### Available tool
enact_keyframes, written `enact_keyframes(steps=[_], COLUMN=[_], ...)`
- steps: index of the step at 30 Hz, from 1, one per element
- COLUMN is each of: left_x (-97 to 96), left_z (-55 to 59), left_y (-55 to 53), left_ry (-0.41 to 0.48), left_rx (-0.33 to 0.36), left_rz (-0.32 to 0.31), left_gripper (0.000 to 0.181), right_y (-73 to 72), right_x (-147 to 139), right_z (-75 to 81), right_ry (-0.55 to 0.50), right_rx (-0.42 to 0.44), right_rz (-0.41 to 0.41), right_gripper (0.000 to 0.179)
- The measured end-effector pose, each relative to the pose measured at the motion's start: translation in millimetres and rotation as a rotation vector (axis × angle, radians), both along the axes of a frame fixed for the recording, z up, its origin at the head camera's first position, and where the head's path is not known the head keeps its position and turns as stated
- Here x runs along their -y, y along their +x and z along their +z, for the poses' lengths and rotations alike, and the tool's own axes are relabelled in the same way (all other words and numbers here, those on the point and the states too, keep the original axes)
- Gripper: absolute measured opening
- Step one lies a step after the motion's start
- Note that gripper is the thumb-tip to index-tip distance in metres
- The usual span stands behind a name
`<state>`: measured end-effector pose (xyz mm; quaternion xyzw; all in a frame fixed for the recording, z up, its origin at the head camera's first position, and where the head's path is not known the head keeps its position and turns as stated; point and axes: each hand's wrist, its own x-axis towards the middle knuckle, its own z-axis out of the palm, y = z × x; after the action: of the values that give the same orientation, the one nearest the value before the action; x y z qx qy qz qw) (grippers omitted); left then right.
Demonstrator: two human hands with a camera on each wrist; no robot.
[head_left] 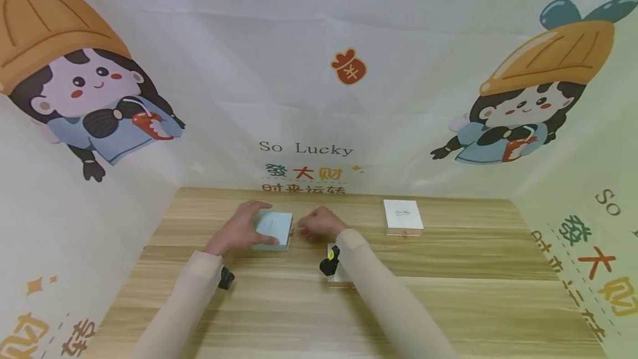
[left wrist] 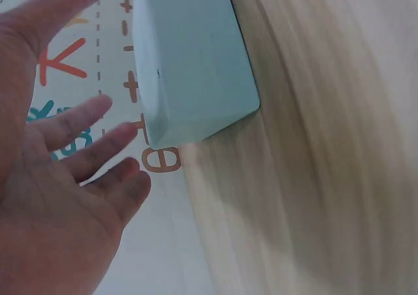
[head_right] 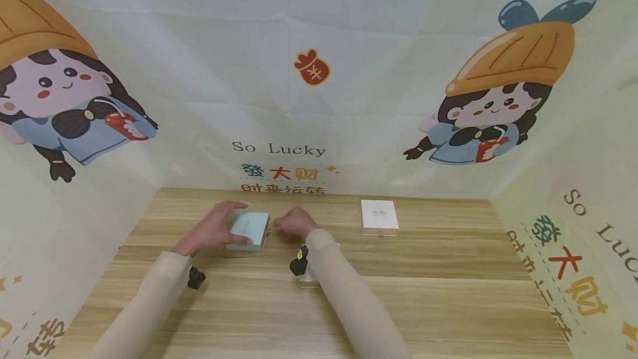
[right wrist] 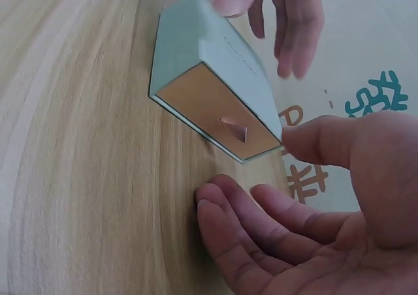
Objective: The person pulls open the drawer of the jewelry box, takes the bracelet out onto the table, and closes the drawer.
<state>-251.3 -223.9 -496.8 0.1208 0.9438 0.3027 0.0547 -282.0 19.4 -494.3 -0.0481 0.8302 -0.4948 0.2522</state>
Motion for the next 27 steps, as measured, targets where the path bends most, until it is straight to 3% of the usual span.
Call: enact_keyframes(steps=[7,11,17,27], left_x=[-6.2,-11.2,-16.8,-24.5], left_z=[0.2,-0.8,2.0,4.9], left_y=[-10.2,-13.9,-15.5,-16.7], left_ry=[-0.077,-0.131,-0.192,-0.208], left_rx=[-0.004,-0.010,0.014,0.065], left_rz=[-0.136,-0.164,-0.157,-0.085], left_gripper=[0.108,0.107,0.102,0.097], right_y=[3.2,6.4,6.2,10.4], right_x=[11.9,18.5,26.7,31.2], right_z=[-10.4,-12.3,-14.2,-16.1], right_ry=[-0.100,-0.107,-0.054,-0.027], right_rx=[0.064,0.048,0.013,-0.080], right_rz=[-0.027,-0.052,-0.084,-0.151], right_gripper=[0.022,0.016,0.010,0.005])
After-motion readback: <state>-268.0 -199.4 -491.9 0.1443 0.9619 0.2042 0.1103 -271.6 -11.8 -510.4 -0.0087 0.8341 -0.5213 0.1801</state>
